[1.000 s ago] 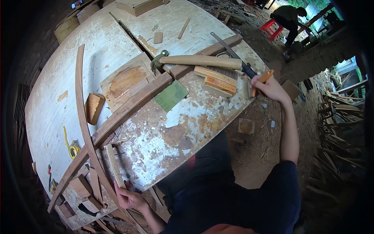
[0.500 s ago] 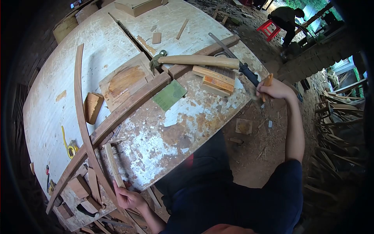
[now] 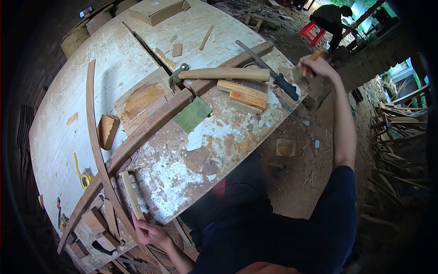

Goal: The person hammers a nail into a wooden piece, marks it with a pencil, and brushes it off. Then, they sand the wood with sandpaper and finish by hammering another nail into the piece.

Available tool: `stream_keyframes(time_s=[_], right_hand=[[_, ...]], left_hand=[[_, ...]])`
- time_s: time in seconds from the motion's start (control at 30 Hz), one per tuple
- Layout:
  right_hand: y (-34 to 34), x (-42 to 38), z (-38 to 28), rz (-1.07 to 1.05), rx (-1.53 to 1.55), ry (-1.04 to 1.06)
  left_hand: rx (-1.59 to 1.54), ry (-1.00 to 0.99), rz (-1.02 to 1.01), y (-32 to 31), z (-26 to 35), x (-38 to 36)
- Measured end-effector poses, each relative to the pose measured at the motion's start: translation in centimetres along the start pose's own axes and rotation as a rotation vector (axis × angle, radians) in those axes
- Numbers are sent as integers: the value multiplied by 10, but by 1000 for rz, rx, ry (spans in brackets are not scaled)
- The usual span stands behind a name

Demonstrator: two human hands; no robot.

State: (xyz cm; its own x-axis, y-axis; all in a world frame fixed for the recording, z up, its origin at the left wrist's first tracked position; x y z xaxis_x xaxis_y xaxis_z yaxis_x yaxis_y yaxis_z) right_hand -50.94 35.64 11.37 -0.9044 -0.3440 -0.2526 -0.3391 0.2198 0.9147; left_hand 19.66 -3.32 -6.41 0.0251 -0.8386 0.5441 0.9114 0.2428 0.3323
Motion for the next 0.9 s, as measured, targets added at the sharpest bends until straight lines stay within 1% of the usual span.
stream_keyframes(time_s=[0.03, 0.07, 0.17, 0.2, 0.3, 0.33, 0.43, 0.47, 0.5, 0.53, 0.57, 0.6, 0.63, 0.67, 0.7, 0.73, 0.8, 0.83, 0.87, 0.9], right_hand=[[-3, 0, -3, -172, 19, -21], [-8, 3, -6, -221, -270, -266], [1, 5, 11, 240, -111, -18], [-7, -3, 3, 234, 429, 190], [-8, -7, 7, -101, 16, -92], [0, -9, 4, 19, -191, -145], [-3, -22, -9, 283, 72, 167], [-14, -26, -17, 183, 388, 204], [-17, -29, -22, -55, 327, 86], [-20, -35, -26, -109, -145, -103], [-24, -51, -42, -17, -366, -152], [-27, -62, -56, 200, -469, 17], [-16, -76, -65, 175, -230, -26], [-21, -80, -55, 474, -148, 141], [-16, -108, -82, 686, -212, 213], [-11, -140, -117, 760, -180, 218], [-19, -187, -167, 769, 76, 434], [-31, -204, -187, 685, 226, 582], [-39, -225, -209, 520, 194, 666], [-63, -235, -225, 459, 225, 830]], left_hand=[[0, -1, -4, 1, 1, 0], [0, -4, -10, 1, 2, 0], [-31, 23, -36, 1, 0, 0], [-39, 39, -46, 2, 2, 0], [5, -61, -9, -2, 11, 3], [-24, -38, -16, -2, 12, 4], [-85, 13, -30, -6, 20, 0], [-75, 11, -37, -7, 24, 0], [-54, 3, -33, -4, 25, 2], [-54, 33, -80, -1, 23, 3], [-24, 35, -110, 2, 24, 5], [-40, 19, -113, 3, 22, 5], [-58, 7, -118, 2, 22, 5], [-7, -15, -146, 3, 33, 7], [43, -37, -179, 3, 48, 11], [38, -112, -228, 0, 62, 17], [-23, -62, -352, -10, 88, 20], [-80, -27, -424, -19, 97, 20], [-112, -47, -440, -31, 104, 18], [-147, -65, -458, -42, 110, 15]])
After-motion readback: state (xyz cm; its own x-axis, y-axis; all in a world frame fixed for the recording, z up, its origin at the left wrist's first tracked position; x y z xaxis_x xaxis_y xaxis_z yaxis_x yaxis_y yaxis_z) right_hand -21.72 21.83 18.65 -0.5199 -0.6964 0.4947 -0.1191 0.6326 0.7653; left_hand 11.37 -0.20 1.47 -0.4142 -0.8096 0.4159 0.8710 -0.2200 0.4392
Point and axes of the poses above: each hand's wrist, its own x-axis towards the middle knuckle, its own y-axis out of the back of the hand, z = x × y, the point moved 1 cm from there along x, towards the middle knuckle, and after that the axes turned 4 degrees about z, right-handed, at the moved point
